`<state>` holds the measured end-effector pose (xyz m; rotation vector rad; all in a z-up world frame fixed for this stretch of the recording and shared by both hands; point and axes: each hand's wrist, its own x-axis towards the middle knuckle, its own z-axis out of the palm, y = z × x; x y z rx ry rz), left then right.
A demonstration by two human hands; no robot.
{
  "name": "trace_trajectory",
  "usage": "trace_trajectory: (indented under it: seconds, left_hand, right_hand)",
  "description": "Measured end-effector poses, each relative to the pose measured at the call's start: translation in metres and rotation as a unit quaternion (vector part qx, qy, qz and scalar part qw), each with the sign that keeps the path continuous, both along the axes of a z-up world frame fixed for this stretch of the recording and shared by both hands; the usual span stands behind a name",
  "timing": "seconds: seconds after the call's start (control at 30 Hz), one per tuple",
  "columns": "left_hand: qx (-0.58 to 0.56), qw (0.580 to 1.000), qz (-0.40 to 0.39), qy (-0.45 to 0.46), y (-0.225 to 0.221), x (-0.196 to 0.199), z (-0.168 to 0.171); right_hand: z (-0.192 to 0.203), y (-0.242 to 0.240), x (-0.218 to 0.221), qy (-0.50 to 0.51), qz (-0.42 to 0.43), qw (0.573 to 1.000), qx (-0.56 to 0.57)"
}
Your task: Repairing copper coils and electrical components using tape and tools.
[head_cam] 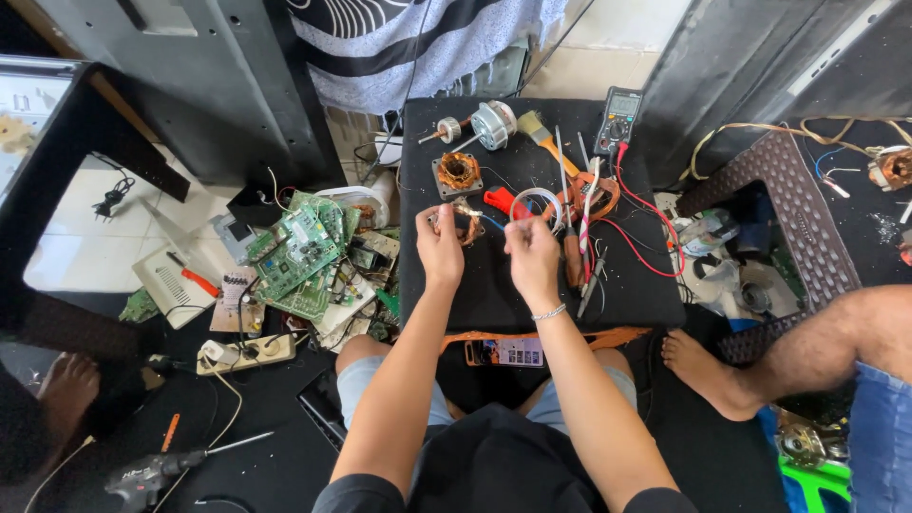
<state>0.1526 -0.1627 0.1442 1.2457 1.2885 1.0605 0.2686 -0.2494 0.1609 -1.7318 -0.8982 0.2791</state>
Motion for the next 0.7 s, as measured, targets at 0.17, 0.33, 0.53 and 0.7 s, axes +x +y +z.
trace_trajectory:
  seconds: [0.17, 0.33, 0.53, 0.7]
  left_hand:
    - [-0.001, 0.999, 0.04, 0.01, -0.006, 0.006, 0.012]
    - [0.011, 0.998, 0.053, 0.036, -0.01, 0.011, 0.015]
    - [0.061, 0.991, 0.106, 0.053, -0.013, 0.019, 0.023]
    - [0.05, 0.991, 0.067, 0.105, -0.016, 0.016, 0.028]
  right_hand:
    - [0.0, -0.023, -0.032, -0.118, 0.057, 0.991, -0.024]
    - [0.001, -0.032, -0.035, -0.126, 0.064, 0.99, 0.012]
    - [-0.01, -0.035, -0.024, 0.058, -0.058, 0.992, 0.099]
    - [0.013, -0.034, -0.027, 0.095, -0.035, 0.995, -0.021]
